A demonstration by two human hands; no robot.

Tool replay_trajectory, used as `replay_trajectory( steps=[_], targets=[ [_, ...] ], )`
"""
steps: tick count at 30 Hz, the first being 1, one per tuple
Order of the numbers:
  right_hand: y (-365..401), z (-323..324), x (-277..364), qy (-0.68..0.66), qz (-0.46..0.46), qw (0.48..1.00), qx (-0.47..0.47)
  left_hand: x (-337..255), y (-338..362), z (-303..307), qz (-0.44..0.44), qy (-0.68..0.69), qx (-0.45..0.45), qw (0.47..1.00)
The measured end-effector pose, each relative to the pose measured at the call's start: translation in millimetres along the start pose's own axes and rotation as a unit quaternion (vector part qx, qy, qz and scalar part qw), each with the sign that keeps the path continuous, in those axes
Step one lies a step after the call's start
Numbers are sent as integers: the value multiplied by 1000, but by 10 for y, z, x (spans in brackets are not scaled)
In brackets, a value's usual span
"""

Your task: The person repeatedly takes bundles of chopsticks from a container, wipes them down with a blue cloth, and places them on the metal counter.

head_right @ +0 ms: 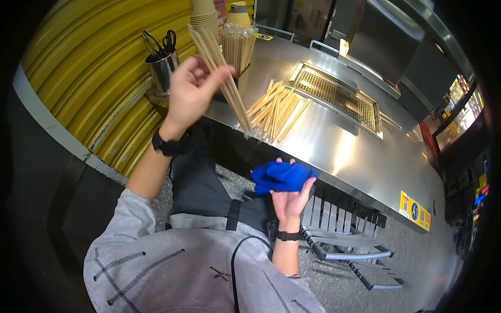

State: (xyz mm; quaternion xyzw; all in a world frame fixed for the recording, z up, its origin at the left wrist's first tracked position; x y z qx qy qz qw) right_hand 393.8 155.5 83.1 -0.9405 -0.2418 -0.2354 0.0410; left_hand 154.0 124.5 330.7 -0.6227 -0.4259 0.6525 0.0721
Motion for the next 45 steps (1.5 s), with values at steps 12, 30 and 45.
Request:
replay_trajectory(
  steps=[12,30,45],
  targets=[
    [0,-366,-372,288,35,957,-8,1431,1320,-663,298,9,181,937],
    [-139,36,71,80,228,961,-133,1517,2000,-693,221,-205,271,914],
    [-151,72,802,142,298,933,-143,1619,2168,-645,356,-11,409,840]
  ],
)
Point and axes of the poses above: each hand's wrist, its own y-axis away from the middle knuckle, its own z-axis out of the back of the hand, x = y × z, the point moved 10 cm from there along -y, towards the middle knuckle, and after that the axes turned 7 degrees about -x, right-handed, at the moved point
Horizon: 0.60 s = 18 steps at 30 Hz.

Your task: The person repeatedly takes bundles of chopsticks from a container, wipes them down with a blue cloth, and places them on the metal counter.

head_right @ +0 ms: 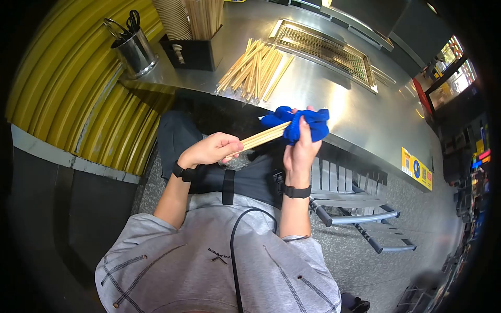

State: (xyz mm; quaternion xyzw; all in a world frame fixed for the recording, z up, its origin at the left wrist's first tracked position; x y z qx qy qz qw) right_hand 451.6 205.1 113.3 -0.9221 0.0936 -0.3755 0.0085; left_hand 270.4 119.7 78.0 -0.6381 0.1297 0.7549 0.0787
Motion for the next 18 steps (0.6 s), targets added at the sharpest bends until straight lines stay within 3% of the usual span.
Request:
replay_trajectory(
  steps=[5,9,12,13,15,18],
  targets=[
    [-215,288,178,-35,6,997,-69,50,49,75,23,20,-1,1000],
    [-30,88,111,-157,-59,986,-10,74,6,78,0,58,-21,998],
    [260,-46,-241,-116,-121,985,27,137,-126,12,-3,196,-43,980],
    [370,-88,-381,-89,-139,986,27,174,-138,-33,17,191,-37,981],
    [576,-311,-612,-28,-148,978,146,259,-124,-140,58,179,-24,982],
    [658,-377,-748,21,-145,978,147,188,-81,-119,43,158,-37,986]
  ],
)
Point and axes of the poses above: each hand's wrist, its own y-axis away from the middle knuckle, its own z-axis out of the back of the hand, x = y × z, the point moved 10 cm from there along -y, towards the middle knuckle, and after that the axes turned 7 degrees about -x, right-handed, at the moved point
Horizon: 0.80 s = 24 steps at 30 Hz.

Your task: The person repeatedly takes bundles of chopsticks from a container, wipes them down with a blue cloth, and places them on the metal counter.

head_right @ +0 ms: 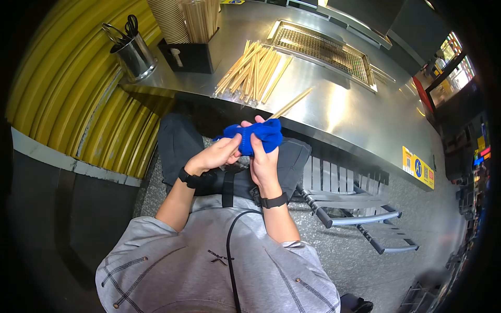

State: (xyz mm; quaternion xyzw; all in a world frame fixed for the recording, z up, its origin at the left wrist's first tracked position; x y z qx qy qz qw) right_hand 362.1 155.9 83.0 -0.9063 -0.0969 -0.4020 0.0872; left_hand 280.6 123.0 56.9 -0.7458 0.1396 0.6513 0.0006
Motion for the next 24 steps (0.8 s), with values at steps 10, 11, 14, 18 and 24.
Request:
replay_trajectory(
  steps=[10,11,14,18,24],
  targets=[
    [-248,210,555,17,97,990,-101,-193,2,11,-81,-228,-39,970],
    [-291,268,666,18,116,987,-110,-185,9,20,-79,-233,-35,969],
    [-406,416,915,21,149,982,-117,-209,34,-49,-73,-188,2,979],
    [-513,673,1159,-31,185,969,-161,-185,62,-67,-42,-164,30,985],
    [-236,95,604,-24,35,999,-10,-21,5,-138,2,-67,77,995]
  ],
)
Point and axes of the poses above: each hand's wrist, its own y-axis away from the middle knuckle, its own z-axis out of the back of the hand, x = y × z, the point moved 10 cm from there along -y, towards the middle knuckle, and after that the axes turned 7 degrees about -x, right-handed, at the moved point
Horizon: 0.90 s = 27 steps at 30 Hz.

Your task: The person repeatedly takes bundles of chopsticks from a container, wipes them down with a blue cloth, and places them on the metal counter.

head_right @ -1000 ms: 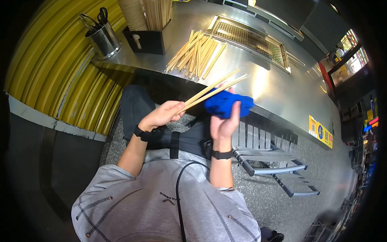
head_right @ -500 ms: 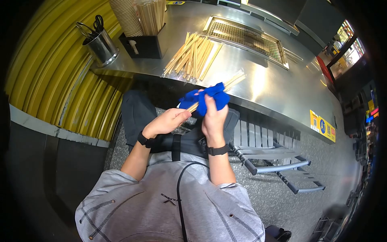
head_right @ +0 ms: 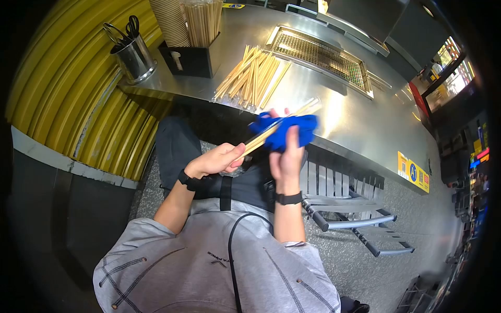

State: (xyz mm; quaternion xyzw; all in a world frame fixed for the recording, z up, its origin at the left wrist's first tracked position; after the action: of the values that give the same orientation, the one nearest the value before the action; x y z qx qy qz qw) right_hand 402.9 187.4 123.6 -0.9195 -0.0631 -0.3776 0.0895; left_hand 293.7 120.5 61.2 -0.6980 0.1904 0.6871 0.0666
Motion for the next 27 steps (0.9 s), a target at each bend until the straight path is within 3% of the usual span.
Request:
replay_trajectory(
  steps=[2,5,10,15,20,27],
  targets=[
    [223,-129,-442,44,-36,996,75,65,5,-82,23,41,24,999],
    [226,-61,-603,15,-67,997,34,11,93,-34,37,18,4,999],
    [103,14,-420,72,13,997,-23,-68,10,99,-30,39,-77,996],
    [-6,68,-148,62,19,996,-54,-146,17,81,-56,-40,-76,995],
    [-289,377,297,58,114,986,-104,-130,31,73,-41,-36,-64,996],
    [-356,453,327,-52,70,990,-110,-238,107,96,-46,-27,-74,996]
  ],
)
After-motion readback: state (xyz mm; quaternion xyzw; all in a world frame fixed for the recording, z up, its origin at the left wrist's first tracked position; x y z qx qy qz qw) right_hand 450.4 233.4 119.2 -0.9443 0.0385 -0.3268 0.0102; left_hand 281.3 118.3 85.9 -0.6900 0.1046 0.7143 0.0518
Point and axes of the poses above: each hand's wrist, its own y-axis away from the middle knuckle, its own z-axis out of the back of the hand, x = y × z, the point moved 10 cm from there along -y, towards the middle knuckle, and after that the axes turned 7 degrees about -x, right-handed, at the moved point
